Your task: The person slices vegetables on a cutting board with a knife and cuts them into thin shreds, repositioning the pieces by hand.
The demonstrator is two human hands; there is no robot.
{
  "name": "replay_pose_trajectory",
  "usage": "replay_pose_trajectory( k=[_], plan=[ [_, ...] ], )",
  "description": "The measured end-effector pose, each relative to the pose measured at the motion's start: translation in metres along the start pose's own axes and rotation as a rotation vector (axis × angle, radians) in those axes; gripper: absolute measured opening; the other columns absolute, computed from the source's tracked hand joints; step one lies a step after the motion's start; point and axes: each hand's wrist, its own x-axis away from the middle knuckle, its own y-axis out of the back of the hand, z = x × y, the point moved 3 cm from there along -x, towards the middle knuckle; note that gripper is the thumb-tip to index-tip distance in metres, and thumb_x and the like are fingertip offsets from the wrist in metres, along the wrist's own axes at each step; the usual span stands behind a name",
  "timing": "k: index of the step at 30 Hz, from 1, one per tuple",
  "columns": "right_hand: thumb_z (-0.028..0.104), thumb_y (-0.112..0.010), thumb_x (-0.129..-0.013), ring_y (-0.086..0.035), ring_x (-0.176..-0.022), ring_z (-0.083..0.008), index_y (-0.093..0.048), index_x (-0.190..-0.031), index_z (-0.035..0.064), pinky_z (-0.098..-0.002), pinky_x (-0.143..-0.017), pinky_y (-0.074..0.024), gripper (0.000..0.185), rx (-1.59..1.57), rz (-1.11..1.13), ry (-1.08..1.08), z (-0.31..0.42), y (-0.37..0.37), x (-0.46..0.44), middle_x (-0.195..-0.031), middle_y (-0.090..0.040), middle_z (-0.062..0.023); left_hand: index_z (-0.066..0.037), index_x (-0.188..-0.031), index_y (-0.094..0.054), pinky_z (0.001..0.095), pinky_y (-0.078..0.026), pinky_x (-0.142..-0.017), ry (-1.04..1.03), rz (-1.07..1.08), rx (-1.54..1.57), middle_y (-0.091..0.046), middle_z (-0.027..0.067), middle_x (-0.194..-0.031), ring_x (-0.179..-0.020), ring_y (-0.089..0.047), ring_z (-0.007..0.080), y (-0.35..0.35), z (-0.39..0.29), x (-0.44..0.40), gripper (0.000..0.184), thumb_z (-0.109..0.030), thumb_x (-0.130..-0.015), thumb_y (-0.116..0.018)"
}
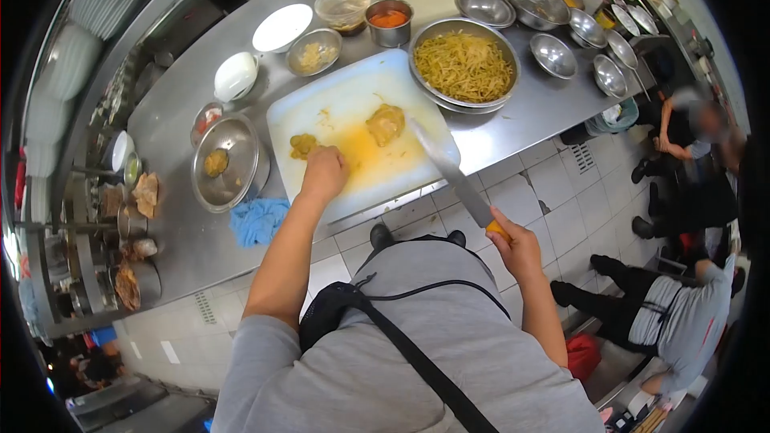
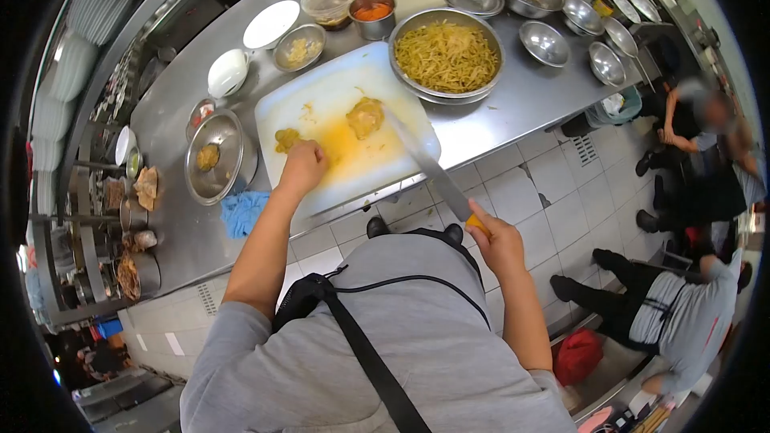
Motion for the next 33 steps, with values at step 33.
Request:
replay_pose_trajectory(
  k=[33],
  plan=[
    [0.023, -0.078, -0.101, -0.078, -0.111, -0.0318, -0.064, -0.154, 0.0279, -0.0361, -0.094, -0.0581, 0.055, -0.248, 0.130, 0.122, 0.021, -0.052, -0.028, -0.125, -0.078, -0.0225, 0.004, -0.124, -0.072, 0.0491, -0.049, -0.110, 0.335, 0.166, 0.309, -0.071, 0.0305, -0.128, -0.129, -0.061, 0.0479, 0.042, -0.030, 0.036, 0.050, -0.040, -0.101, -0.069]
  ],
)
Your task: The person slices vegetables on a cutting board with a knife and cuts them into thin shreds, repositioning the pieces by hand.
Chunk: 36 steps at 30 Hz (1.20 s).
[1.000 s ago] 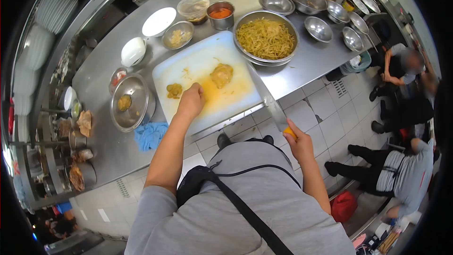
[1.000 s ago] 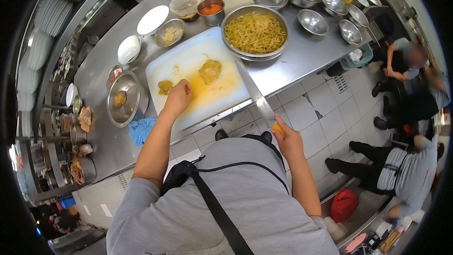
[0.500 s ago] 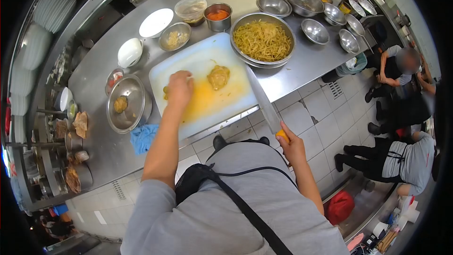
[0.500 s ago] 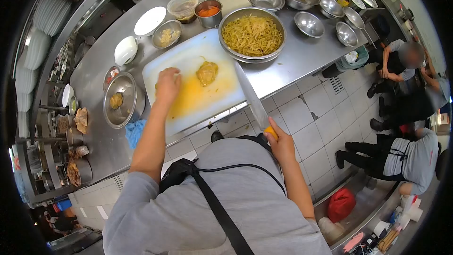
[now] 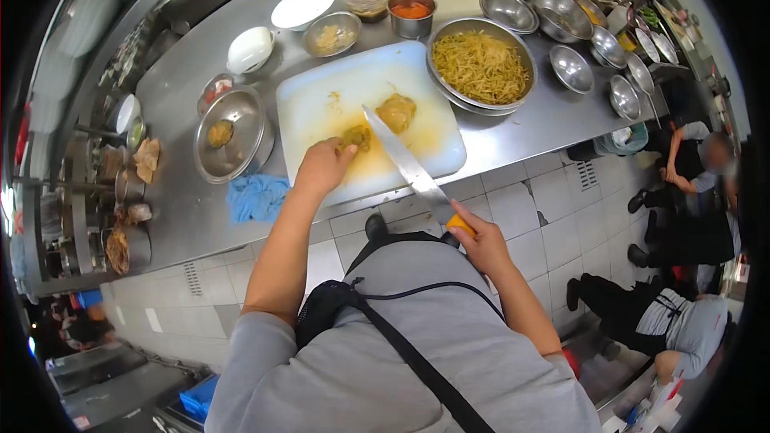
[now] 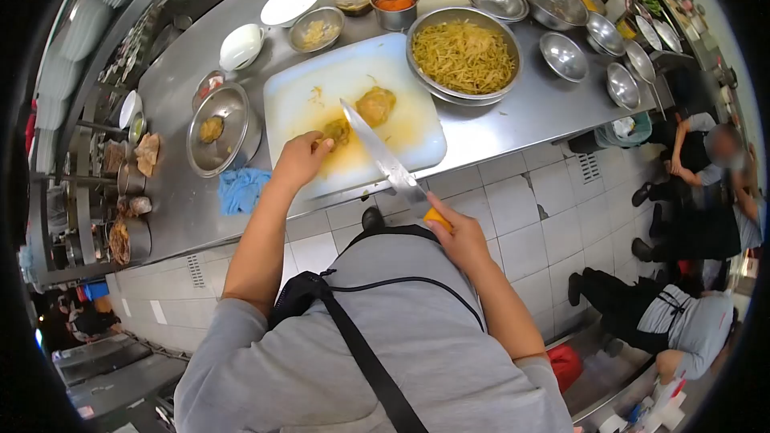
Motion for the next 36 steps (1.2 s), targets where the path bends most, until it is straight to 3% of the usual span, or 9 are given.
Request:
replay_pose_trajectory(
  k=[4, 6, 7, 9, 12, 18, 26, 32, 36],
  plan=[
    [0.028, -0.072, -0.105, -0.076, -0.114, -0.0359, -0.061, -0.156, 0.0300, -0.0379, -0.097, -0.0575, 0.052, 0.079, 0.177, -0.199, 0.007, -0.010, -0.016, -0.128, -0.076, -0.0234, 0.000, -0.146, -0.065, 0.0482, -0.044, -0.118, -0.324, -0.307, -0.317, -0.060, 0.0293, -0.150, -0.141, -0.054, 0.0464, -0.034, 0.027, -0.001, 0.059, -0.042, -0.104, -0.069],
    [0.028, -0.072, -0.105, -0.076, -0.113, -0.0370, -0.061, -0.156, 0.0300, -0.0385, -0.097, -0.0575, 0.052, 0.047, 0.202, -0.228, 0.013, -0.006, -0.021, -0.127, -0.076, -0.0233, -0.005, -0.164, -0.046, 0.0562, -0.026, -0.130, -0.435, -0.345, -0.430, -0.039, 0.0216, -0.172, -0.161, -0.029, 0.0465, -0.053, 0.019, 0.003, 0.073, -0.046, -0.106, -0.063],
    [0.028, -0.072, -0.105, -0.076, -0.112, -0.0380, -0.060, -0.156, 0.0300, -0.0392, -0.096, -0.0574, 0.052, 0.016, 0.216, -0.264, 0.014, -0.005, -0.024, -0.126, -0.076, -0.0231, -0.005, -0.164, -0.046, 0.0562, -0.026, -0.130, -0.427, -0.347, -0.432, -0.039, 0.0216, -0.172, -0.161, -0.029, 0.0465, -0.057, 0.019, 0.003, 0.073, -0.046, -0.106, -0.063],
    [0.028, -0.071, -0.106, -0.075, -0.112, -0.0386, -0.060, -0.156, 0.0294, -0.0395, -0.096, -0.0569, 0.052, -0.008, 0.257, -0.304, 0.014, -0.007, -0.033, -0.126, -0.077, -0.0228, -0.010, -0.173, -0.028, 0.0669, -0.006, -0.131, -0.304, -0.154, -0.533, -0.017, 0.0077, -0.183, -0.169, -0.003, 0.0390, -0.066, 0.022, -0.002, 0.081, -0.053, -0.109, -0.052],
    [0.028, -0.071, -0.106, -0.075, -0.112, -0.0385, -0.060, -0.156, 0.0281, -0.0392, -0.096, -0.0562, 0.051, 0.004, 0.281, -0.282, 0.014, -0.010, -0.044, -0.125, -0.077, -0.0224, -0.015, -0.175, -0.022, 0.0737, 0.001, -0.128, -0.301, -0.138, -0.565, -0.016, 0.0044, -0.184, -0.169, 0.001, 0.0408, -0.067, 0.024, -0.002, 0.079, -0.056, -0.111, -0.042],
    [0.026, -0.072, -0.105, -0.076, -0.112, -0.0366, -0.061, -0.156, 0.0255, -0.0382, -0.096, -0.0560, 0.052, -0.016, 0.252, -0.179, 0.007, -0.008, -0.038, -0.127, -0.077, -0.0211, -0.025, -0.175, -0.025, 0.0730, 0.000, -0.128, -0.327, -0.185, -0.537, -0.018, 0.0017, -0.183, -0.169, -0.001, 0.0412, -0.069, 0.026, -0.001, 0.073, -0.056, -0.111, -0.042],
    [0.027, -0.072, -0.105, -0.076, -0.113, -0.0354, -0.061, -0.156, 0.0278, -0.0370, -0.096, -0.0565, 0.052, -0.041, 0.292, -0.363, 0.011, 0.006, -0.017, -0.128, -0.077, -0.0208, -0.025, -0.175, -0.027, 0.0729, 0.000, -0.128, -0.319, -0.175, -0.521, -0.018, 0.0006, -0.183, -0.169, -0.001, 0.0411, -0.066, 0.022, 0.001, 0.073, -0.059, -0.112, -0.039],
    [0.029, -0.073, -0.105, -0.075, -0.114, -0.0385, -0.060, -0.157, 0.0276, -0.0395, -0.097, -0.0569, 0.053, 0.074, 0.247, -0.175, 0.009, -0.019, -0.049, -0.127, -0.076, -0.0229, -0.023, -0.174, -0.028, 0.0753, -0.001, -0.127, -0.335, -0.180, -0.532, -0.018, 0.0008, -0.183, -0.169, -0.003, 0.0409, -0.069, 0.026, -0.003, 0.073, -0.059, -0.111, -0.039],
    [0.027, -0.072, -0.106, -0.074, -0.088, -0.0256, -0.059, -0.158, 0.0272, -0.0358, -0.085, -0.0576, 0.053, -0.004, 0.279, -0.245, 0.015, -0.040, -0.076, -0.104, -0.079, -0.0150, -0.022, -0.174, -0.029, 0.0774, -0.001, -0.125, -0.348, -0.210, -0.554, -0.018, 0.0014, -0.183, -0.169, -0.004, 0.0411, -0.071, 0.028, -0.004, 0.073, -0.058, -0.111, -0.040]
  ],
)
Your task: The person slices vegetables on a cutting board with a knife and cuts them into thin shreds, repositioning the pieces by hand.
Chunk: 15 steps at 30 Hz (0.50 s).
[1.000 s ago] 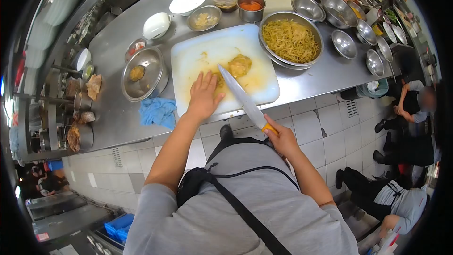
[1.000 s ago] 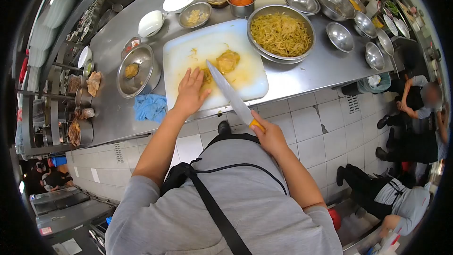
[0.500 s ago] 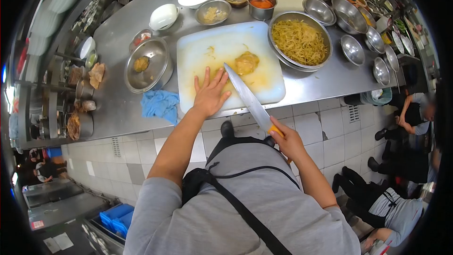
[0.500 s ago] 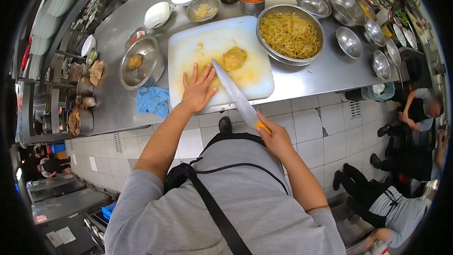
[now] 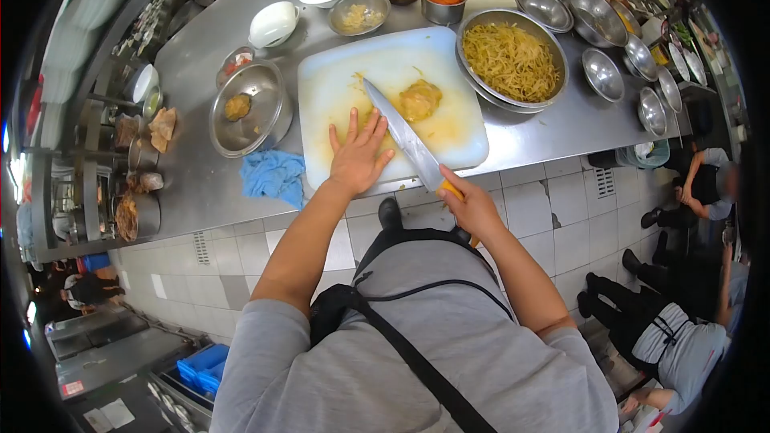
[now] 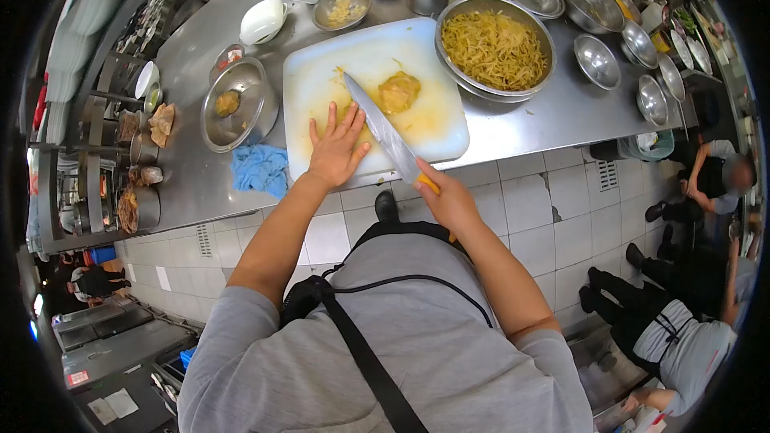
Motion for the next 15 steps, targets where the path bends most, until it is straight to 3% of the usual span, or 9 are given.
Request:
replay_pose_trajectory(
  k=[1, 2, 4, 7, 15],
  plan=[
    [0.026, -0.072, -0.106, -0.070, -0.078, -0.0199, -0.059, -0.158, 0.0274, -0.0342, -0.080, -0.0573, 0.053, -0.057, 0.058, -0.077, 0.001, 0.000, 0.000, -0.096, -0.077, -0.0109, -0.022, -0.174, -0.029, 0.0774, -0.001, -0.125, -0.005, 0.002, 0.002, -0.018, 0.0014, -0.183, -0.169, -0.004, 0.0411, 0.000, -0.001, 0.000, 0.073, -0.058, -0.111, -0.040],
    [0.026, -0.072, -0.106, -0.070, -0.078, -0.0199, -0.059, -0.158, 0.0274, -0.0342, -0.080, -0.0573, 0.053, -0.056, 0.055, -0.080, 0.001, 0.003, 0.004, -0.096, -0.077, -0.0109, -0.022, -0.174, -0.029, 0.0773, -0.001, -0.126, 0.002, 0.014, -0.007, -0.018, 0.0016, -0.183, -0.169, -0.004, 0.0411, 0.000, -0.001, 0.000, 0.074, -0.059, -0.111, -0.039],
    [0.024, -0.072, -0.107, -0.056, -0.069, -0.0113, -0.059, -0.159, 0.0276, -0.0307, -0.072, -0.0539, 0.054, -0.150, 0.099, -0.127, -0.006, 0.004, 0.019, -0.085, -0.069, -0.0036, -0.021, -0.174, -0.028, 0.0772, -0.001, -0.126, 0.014, 0.024, -0.013, -0.018, 0.0017, -0.183, -0.169, -0.005, 0.0412, 0.003, -0.002, -0.001, 0.075, -0.060, -0.111, -0.039],
    [0.023, -0.071, -0.107, -0.057, -0.067, -0.0101, -0.058, -0.160, 0.0271, -0.0292, -0.066, -0.0518, 0.055, -0.119, 0.046, 0.036, -0.037, 0.004, 0.046, -0.082, -0.068, -0.0011, -0.020, -0.174, -0.027, 0.0772, 0.000, -0.126, 0.027, 0.041, 0.022, -0.018, 0.0019, -0.183, -0.169, -0.005, 0.0411, 0.003, 0.000, 0.001, 0.076, -0.062, -0.111, -0.037],
    [0.025, -0.070, -0.108, -0.055, -0.058, -0.0089, -0.055, -0.162, 0.0316, -0.0289, -0.052, -0.0494, 0.056, -0.216, 0.135, -0.089, -0.027, -0.014, 0.008, -0.079, -0.062, -0.0010, -0.020, -0.175, -0.025, 0.0760, 0.000, -0.126, 0.013, 0.011, -0.010, -0.018, 0.0023, -0.184, -0.169, -0.004, 0.0412, 0.000, 0.000, 0.001, 0.078, -0.063, -0.111, -0.037]
  ],
)
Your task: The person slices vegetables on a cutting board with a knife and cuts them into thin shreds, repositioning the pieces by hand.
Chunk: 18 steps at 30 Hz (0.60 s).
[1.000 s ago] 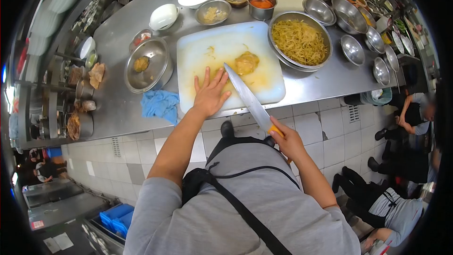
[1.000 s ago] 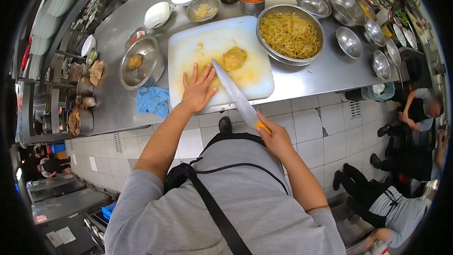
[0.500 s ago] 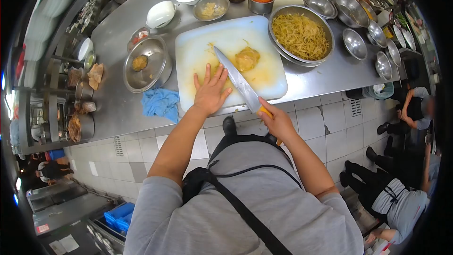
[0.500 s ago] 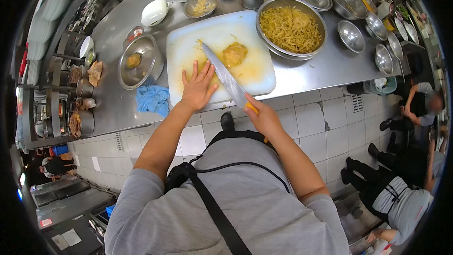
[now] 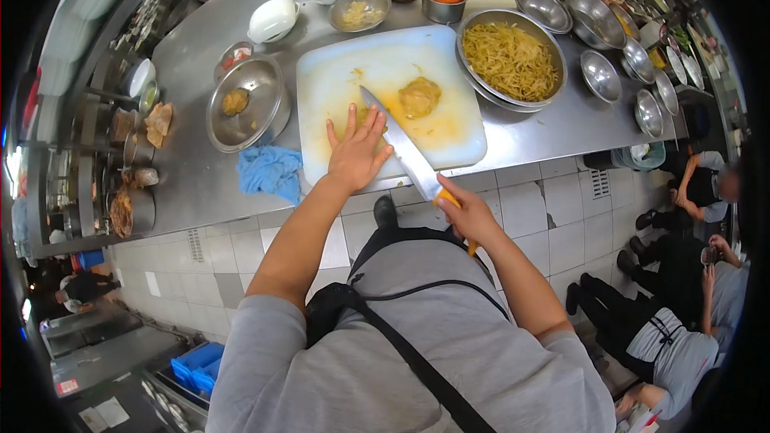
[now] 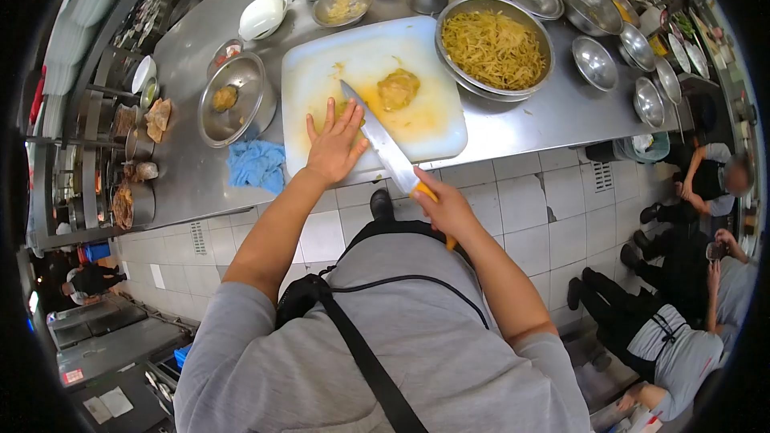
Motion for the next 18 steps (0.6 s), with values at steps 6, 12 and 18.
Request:
replay_pose_trajectory(
  k=[6, 12, 18],
  plan=[
    [0.027, -0.070, -0.109, -0.055, -0.059, -0.0088, -0.055, -0.161, 0.0342, -0.0289, -0.050, -0.0509, 0.055, -0.037, 0.016, 0.012, 0.011, -0.003, -0.017, -0.080, -0.062, -0.0008, -0.019, -0.175, -0.025, 0.0731, 0.000, -0.128, -0.040, -0.190, 0.389, -0.020, 0.0038, -0.183, -0.169, -0.005, 0.0413, 0.000, 0.020, 0.001, 0.072, -0.055, -0.113, -0.036],
    [0.027, -0.070, -0.108, -0.055, -0.063, -0.0088, -0.056, -0.161, 0.0343, -0.0281, -0.050, -0.0496, 0.055, -0.074, 0.001, 0.012, 0.012, -0.007, -0.014, -0.081, -0.061, -0.0003, -0.019, -0.174, -0.028, 0.0712, 0.002, -0.128, -0.098, -0.018, 0.053, -0.024, 0.0041, -0.182, -0.169, -0.006, 0.0409, 0.003, 0.021, 0.012, 0.070, -0.053, -0.113, -0.035],
    [0.024, -0.070, -0.108, -0.054, -0.063, -0.0082, -0.056, -0.161, 0.0305, -0.0267, -0.049, -0.0476, 0.055, -0.051, 0.043, -0.021, 0.003, 0.025, 0.012, -0.079, -0.059, 0.0008, -0.019, -0.174, -0.029, 0.0722, 0.000, -0.128, -0.117, -0.091, 0.150, -0.024, 0.0041, -0.182, -0.169, -0.007, 0.0411, -0.001, 0.024, 0.011, 0.072, -0.055, -0.112, -0.038]
  ],
)
